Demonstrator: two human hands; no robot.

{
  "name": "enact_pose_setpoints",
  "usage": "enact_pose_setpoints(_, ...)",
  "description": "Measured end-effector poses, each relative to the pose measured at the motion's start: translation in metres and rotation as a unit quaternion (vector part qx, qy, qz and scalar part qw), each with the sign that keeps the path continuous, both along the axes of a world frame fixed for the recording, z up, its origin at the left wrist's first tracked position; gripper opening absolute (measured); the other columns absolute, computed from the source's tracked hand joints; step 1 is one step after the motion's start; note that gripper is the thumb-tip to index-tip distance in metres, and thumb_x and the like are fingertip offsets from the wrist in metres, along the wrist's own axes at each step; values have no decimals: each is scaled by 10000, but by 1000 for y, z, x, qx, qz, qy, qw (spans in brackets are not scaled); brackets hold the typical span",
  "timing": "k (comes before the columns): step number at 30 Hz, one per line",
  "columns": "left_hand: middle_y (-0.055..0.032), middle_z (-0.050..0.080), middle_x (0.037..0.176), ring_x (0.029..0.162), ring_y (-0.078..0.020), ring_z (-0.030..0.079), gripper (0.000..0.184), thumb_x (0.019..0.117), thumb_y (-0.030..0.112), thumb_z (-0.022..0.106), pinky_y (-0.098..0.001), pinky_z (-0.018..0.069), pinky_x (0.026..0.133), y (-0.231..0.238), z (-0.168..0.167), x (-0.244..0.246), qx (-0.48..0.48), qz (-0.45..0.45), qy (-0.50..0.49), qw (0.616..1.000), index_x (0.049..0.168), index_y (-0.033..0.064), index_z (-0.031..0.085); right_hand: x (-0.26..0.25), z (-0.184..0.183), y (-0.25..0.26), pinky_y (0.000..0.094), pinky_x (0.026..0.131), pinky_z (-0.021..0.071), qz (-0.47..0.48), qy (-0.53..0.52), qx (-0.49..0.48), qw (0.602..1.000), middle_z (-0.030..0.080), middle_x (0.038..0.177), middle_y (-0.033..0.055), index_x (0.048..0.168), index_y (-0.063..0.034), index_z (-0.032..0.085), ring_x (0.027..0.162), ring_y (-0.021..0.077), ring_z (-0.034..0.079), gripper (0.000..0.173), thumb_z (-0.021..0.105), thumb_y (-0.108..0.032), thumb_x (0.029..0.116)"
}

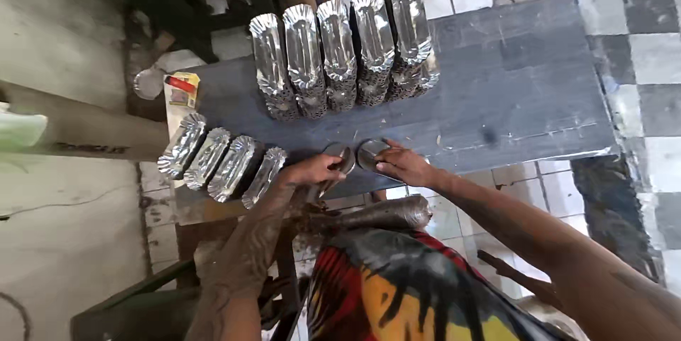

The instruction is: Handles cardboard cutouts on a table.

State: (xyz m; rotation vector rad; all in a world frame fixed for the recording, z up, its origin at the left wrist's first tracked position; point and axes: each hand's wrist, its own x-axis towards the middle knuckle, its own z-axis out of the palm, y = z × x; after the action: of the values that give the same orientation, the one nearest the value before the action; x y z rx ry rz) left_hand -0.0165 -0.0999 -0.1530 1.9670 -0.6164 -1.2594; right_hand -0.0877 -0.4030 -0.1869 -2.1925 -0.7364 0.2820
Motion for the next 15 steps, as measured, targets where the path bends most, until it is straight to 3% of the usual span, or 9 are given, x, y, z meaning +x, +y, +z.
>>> enact_pose_setpoints(3,-160,710,1111,968,-211,691,367,983,167,689,-425,561,914,1,0,6,0,1,29,1000,1309,10,631,-8,-14,4,464,1213,370,-34,-73,4,997,765,1023,64,1018,-42,762,1065,197,710,299,588,-285,1028)
enact_pose_setpoints(5,-147,711,1115,961,-197,691,372,983,172,691,-409,564,901,-1,4,5,17,12,38,999,1318,23,629,-12,-20,6,475,1221,347,-36,-91,-13,995,755,1014,53,1027,-56,749,1052,210,699,200,681,-193,899)
enact_pose_setpoints(7,-148,708,1144,1003,-199,688,367,983,169,692,-411,552,941,-2,8,-1,32,19,40,999,1312,18,635,-18,-17,10,491,1227,334,-40,-93,-38,994,753,1022,59,1035,-59,749,1062,231,695,248,705,-169,818)
enact_pose_setpoints(9,-163,704,1155,1025,-219,686,365,986,167,689,-428,542,963,-1,10,-3,28,21,28,999,1307,3,635,-19,7,16,503,1176,404,-60,-92,-72,991,755,1076,112,1064,-28,753,1112,291,692,267,695,-152,835)
enact_pose_setpoints(11,-156,723,1059,919,-230,699,328,971,200,704,-434,576,869,10,1,-14,-12,34,-6,999,1241,16,670,-28,53,28,518,998,534,-101,-79,-99,987,722,1142,161,1153,-9,722,1112,337,675,302,665,-121,879)
enact_pose_setpoints(12,-151,722,1022,871,-236,695,320,969,222,707,-440,582,823,14,-3,-19,-30,40,-20,999,1219,26,673,-33,72,33,517,956,549,-129,-66,-99,985,705,1156,173,1189,-1,703,1105,347,663,319,648,-98,891)
enact_pose_setpoints(13,-148,721,1025,861,-240,696,340,962,231,717,-440,586,806,17,-5,-23,-44,48,-36,997,1240,43,660,-37,85,38,509,958,542,-156,-47,-101,981,695,1171,178,1199,10,691,1112,351,649,321,634,-77,895)
enact_pose_setpoints(15,-183,693,1176,986,-306,694,537,936,191,741,-494,580,883,16,-2,-33,-42,78,-79,993,1427,101,545,-39,84,46,532,1046,482,-188,22,-124,974,657,1242,224,1231,54,652,1197,394,598,336,633,-57,914)
